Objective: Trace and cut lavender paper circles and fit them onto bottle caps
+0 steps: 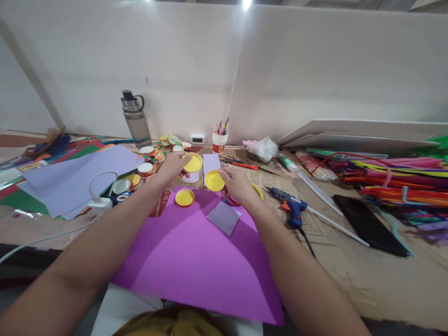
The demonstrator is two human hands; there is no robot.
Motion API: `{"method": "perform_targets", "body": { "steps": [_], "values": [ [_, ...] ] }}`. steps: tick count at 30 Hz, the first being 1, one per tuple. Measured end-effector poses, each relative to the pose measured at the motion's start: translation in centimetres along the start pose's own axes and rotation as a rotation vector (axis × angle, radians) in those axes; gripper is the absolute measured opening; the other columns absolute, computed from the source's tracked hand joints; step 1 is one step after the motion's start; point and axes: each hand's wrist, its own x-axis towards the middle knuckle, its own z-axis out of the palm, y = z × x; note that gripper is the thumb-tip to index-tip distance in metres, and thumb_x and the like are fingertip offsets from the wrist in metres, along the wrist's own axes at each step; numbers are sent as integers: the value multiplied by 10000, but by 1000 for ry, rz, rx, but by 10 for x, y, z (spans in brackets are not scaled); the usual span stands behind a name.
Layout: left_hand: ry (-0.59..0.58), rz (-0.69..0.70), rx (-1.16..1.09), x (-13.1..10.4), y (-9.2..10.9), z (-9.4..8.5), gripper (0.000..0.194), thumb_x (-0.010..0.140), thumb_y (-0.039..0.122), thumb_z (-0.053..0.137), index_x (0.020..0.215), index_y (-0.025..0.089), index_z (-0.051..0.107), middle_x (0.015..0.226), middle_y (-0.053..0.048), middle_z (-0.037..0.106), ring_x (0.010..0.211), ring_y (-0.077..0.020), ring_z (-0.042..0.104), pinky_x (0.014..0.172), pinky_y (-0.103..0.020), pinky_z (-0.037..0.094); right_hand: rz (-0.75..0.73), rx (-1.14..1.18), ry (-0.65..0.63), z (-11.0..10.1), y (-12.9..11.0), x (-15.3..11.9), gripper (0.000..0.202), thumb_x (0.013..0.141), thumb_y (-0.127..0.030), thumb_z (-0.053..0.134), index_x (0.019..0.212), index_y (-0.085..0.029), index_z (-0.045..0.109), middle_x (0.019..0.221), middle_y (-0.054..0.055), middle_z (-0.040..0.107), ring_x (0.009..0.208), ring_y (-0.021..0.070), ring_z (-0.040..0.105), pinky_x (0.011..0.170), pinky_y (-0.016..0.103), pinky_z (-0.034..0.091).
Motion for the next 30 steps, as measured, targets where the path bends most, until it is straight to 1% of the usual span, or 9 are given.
{"method": "perform_targets", "body": {
  "steps": [3,6,12,15,18,21,23,27,30],
  "values": [
    [12,18,46,2,-8,1,171,875,254,567,973,139,648,780,-37,690,399,-83,559,392,-191,364,-20,-138,-116,6,-1,-4,368,974,-354,411,1169,-196,681,541,-8,603,457,149,563,427,233,367],
    [-15,7,12,4,-12,3,215,841,200,580,1040,147,640,845,-43,706,425,-75,558,420,-192,388,-31,-236,-175,10,-1,-7,377,975,-358,414,1164,-212,705,529,-8,590,455,147,557,417,226,360],
    [-27,-32,-46,8,-13,3,418,810,114,567,1225,168,583,776,-4,654,473,-85,585,440,-184,383,10,-402,-230,13,-7,-13,366,966,-300,431,1172,-254,731,690,14,688,506,131,589,472,228,388],
    [-37,-52,-27,5,-11,4,451,807,90,569,1252,160,576,706,17,619,444,-78,543,442,-184,370,-111,-485,-346,18,-12,-17,326,944,-276,488,1140,-257,748,776,19,724,602,138,622,556,236,417],
    [-84,-81,26,1,-10,6,455,788,87,609,1238,153,604,601,46,564,436,-81,505,454,-187,360,-247,-523,-391,23,-15,-20,270,900,-246,563,1096,-211,745,849,33,729,703,149,624,628,245,426],
    [-167,-78,113,-1,-11,8,415,788,135,640,1203,152,648,572,50,541,436,-86,475,468,-206,362,-237,-471,-455,26,-17,-23,230,895,-264,570,1050,-197,727,756,15,693,642,141,598,603,248,423],
    [-233,-36,253,0,-15,9,366,792,169,635,1154,150,690,608,23,591,470,-100,503,491,-221,380,-208,-383,-503,25,-17,-23,247,919,-316,549,1059,-207,720,711,1,679,592,133,593,592,250,436],
    [-354,102,526,2,-22,11,275,783,206,635,1021,156,762,855,-47,732,683,-145,618,590,-236,436,-132,-394,-462,14,-14,-21,340,940,-463,517,1051,-224,732,646,-5,665,553,136,603,570,253,430],
    [-401,135,618,3,-26,14,262,786,232,640,1001,172,778,925,-56,752,765,-170,640,648,-253,460,-145,-450,-371,-2,-14,-18,325,922,-465,542,1028,-219,726,767,12,712,572,123,602,578,250,421]
  ]
}}
